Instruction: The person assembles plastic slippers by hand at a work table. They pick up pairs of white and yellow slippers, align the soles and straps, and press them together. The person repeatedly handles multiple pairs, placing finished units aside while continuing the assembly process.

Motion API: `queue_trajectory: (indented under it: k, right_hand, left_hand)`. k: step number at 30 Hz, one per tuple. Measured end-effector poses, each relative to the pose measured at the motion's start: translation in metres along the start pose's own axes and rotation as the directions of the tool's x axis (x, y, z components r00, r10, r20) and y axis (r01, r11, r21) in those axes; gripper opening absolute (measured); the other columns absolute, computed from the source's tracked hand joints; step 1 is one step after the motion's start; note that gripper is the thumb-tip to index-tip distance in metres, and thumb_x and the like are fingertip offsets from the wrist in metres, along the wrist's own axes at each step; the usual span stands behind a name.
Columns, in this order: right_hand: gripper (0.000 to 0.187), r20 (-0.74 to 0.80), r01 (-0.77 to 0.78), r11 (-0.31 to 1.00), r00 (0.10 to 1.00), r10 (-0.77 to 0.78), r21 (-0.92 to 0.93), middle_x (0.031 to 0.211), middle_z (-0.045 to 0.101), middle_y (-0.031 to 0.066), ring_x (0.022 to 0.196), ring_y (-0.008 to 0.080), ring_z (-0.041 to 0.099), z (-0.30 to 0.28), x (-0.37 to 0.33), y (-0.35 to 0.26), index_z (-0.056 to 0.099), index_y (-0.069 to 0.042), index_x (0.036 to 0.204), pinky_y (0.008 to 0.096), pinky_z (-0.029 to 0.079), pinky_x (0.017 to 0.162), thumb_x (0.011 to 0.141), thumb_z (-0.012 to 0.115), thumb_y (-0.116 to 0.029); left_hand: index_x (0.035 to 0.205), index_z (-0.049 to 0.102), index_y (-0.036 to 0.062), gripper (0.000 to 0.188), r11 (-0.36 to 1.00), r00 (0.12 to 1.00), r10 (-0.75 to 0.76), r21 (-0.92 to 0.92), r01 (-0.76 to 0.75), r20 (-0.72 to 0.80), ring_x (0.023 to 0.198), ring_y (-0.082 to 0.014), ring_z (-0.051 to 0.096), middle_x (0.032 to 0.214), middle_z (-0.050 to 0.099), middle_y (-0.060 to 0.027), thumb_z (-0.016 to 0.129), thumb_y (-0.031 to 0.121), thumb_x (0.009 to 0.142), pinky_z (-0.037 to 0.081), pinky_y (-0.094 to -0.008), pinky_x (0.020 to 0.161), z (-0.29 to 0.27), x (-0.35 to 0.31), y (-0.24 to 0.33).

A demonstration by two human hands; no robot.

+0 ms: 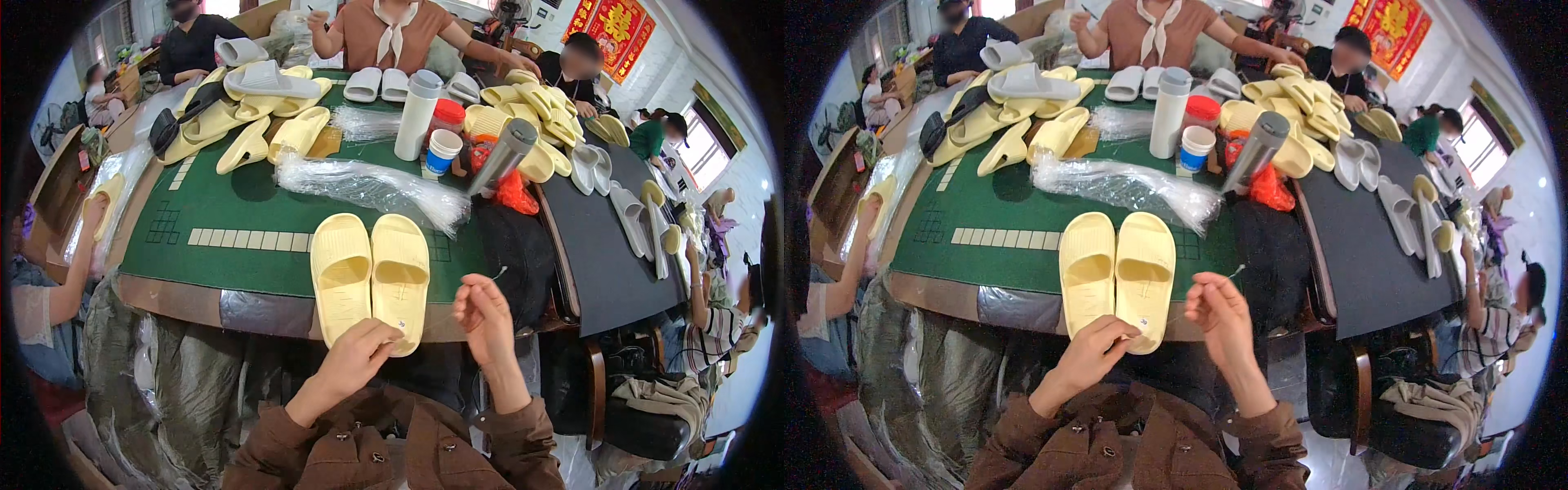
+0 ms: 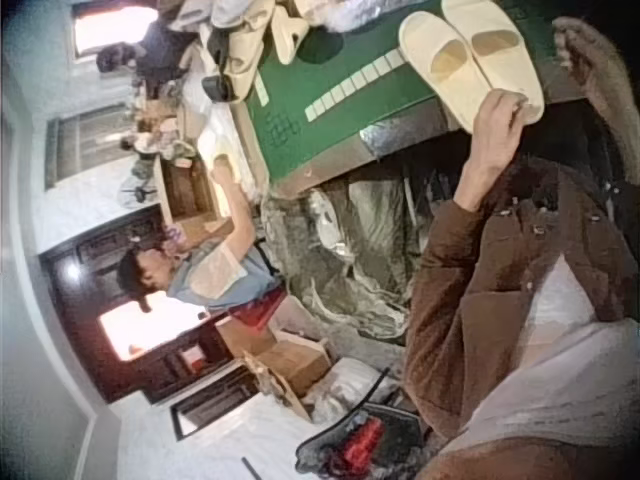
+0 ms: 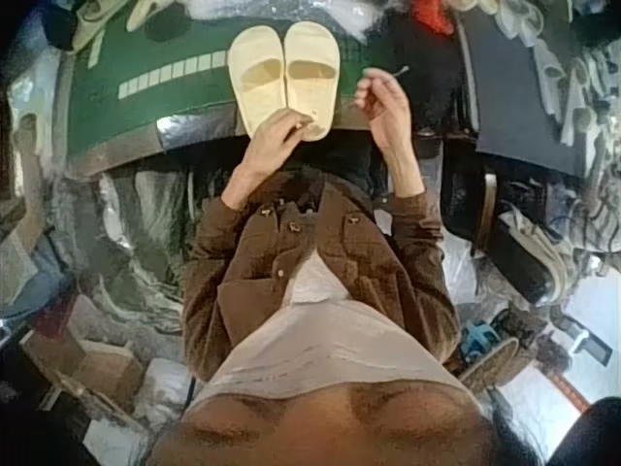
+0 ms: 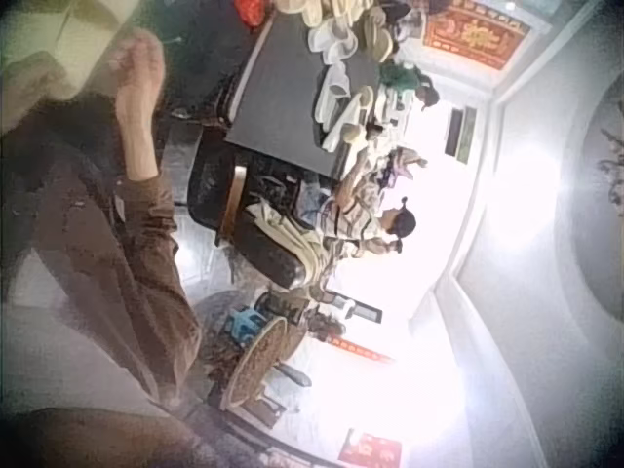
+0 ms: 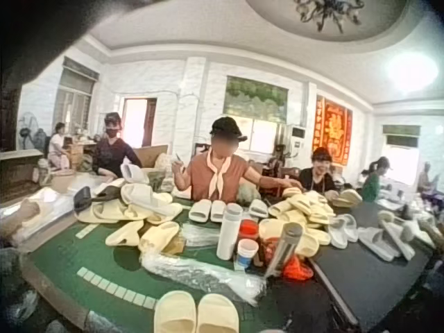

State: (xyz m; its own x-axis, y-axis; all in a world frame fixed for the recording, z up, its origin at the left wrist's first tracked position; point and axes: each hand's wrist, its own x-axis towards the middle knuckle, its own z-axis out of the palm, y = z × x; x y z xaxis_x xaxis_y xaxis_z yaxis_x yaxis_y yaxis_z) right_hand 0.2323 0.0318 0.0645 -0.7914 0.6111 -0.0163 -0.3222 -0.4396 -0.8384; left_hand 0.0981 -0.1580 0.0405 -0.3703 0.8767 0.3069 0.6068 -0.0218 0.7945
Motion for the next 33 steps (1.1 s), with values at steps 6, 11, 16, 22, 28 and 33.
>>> queue_trajectory:
  k: [6, 11, 16, 22, 28, 33]
  right_hand:
    - [0.020, -0.089, 0.062, 0.998, 0.994, -0.062, -0.005, 0.087, 0.061, 0.0033, 0.064, 0.0055, 0.051, -0.021, -0.006, -0.023, 0.058, -0.002, 0.116, 0.0192, 0.042, 0.057, 0.100, 0.050, -0.012]
    - [0.028, -0.125, 0.051, 0.993, 0.990, -0.064, -0.105, 0.086, 0.063, 0.0082, 0.060, 0.0044, 0.048, -0.036, -0.010, -0.022, 0.045, -0.003, 0.125, 0.0180, 0.038, 0.053, 0.098, 0.052, -0.009]
    - [0.021, -0.066, -0.024, 0.933, 0.998, 0.000, -0.360, 0.085, 0.066, 0.0102, 0.053, 0.0049, 0.049, -0.020, -0.004, -0.009, 0.045, -0.003, 0.114, 0.0168, 0.035, 0.042, 0.095, 0.052, -0.003]
    - [0.018, 0.110, -0.101, 0.765, 0.969, 0.220, -0.636, 0.087, 0.069, 0.0111, 0.056, 0.0082, 0.057, 0.008, 0.013, 0.027, 0.053, 0.003, 0.111, 0.0199, 0.041, 0.046, 0.096, 0.052, -0.006]
    - [0.026, 0.400, 0.437, 0.393, 0.899, -0.177, -0.809, 0.104, 0.064, 0.0235, 0.084, 0.0362, 0.063, 0.017, 0.041, 0.060, 0.049, 0.006, 0.114, 0.0464, 0.050, 0.074, 0.091, 0.055, -0.005]
    - [0.030, 0.494, 0.500, 0.015, 0.860, -0.130, -0.866, 0.098, 0.059, 0.0237, 0.091, 0.0435, 0.056, 0.023, 0.061, 0.076, 0.046, 0.005, 0.110, 0.0499, 0.046, 0.077, 0.082, 0.057, -0.001]
  left_hand:
    - [0.092, 0.062, -0.0003, 0.010, 0.975, 0.972, 0.147, 0.195, -0.111, -0.183, 0.086, -0.0322, 0.060, 0.094, 0.062, -0.0128, 0.062, 0.002, 0.082, 0.049, -0.0404, 0.077, -0.022, -0.008, -0.012]
    - [0.089, 0.063, -0.0002, 0.008, 0.970, 0.963, 0.115, 0.237, -0.056, -0.243, 0.087, -0.0308, 0.061, 0.093, 0.064, -0.0119, 0.063, 0.001, 0.082, 0.050, -0.0387, 0.076, -0.038, -0.019, -0.019]
    - [0.088, 0.060, 0.0004, 0.007, 0.992, 0.985, 0.060, 0.122, -0.041, -0.159, 0.085, -0.0304, 0.060, 0.090, 0.062, -0.0118, 0.064, 0.002, 0.082, 0.050, -0.0378, 0.073, -0.032, -0.026, -0.016]
    - [0.088, 0.057, 0.0001, 0.006, 0.988, 0.983, 0.110, 0.127, -0.092, -0.144, 0.084, -0.0345, 0.058, 0.089, 0.060, -0.0149, 0.057, 0.006, 0.087, 0.048, -0.0412, 0.074, -0.028, 0.002, -0.028]
    - [0.108, 0.055, -0.0049, 0.032, 0.942, 0.979, 0.034, 0.335, 0.037, -0.203, 0.100, -0.0385, 0.056, 0.107, 0.057, -0.0215, 0.059, 0.021, 0.091, 0.046, -0.0432, 0.087, -0.029, 0.018, -0.044]
    - [0.129, 0.042, -0.0110, 0.072, 0.925, 0.990, -0.047, 0.367, 0.095, -0.137, 0.117, -0.0429, 0.048, 0.128, 0.046, -0.0294, 0.067, 0.040, 0.085, 0.042, -0.0455, 0.099, -0.017, 0.035, -0.055]
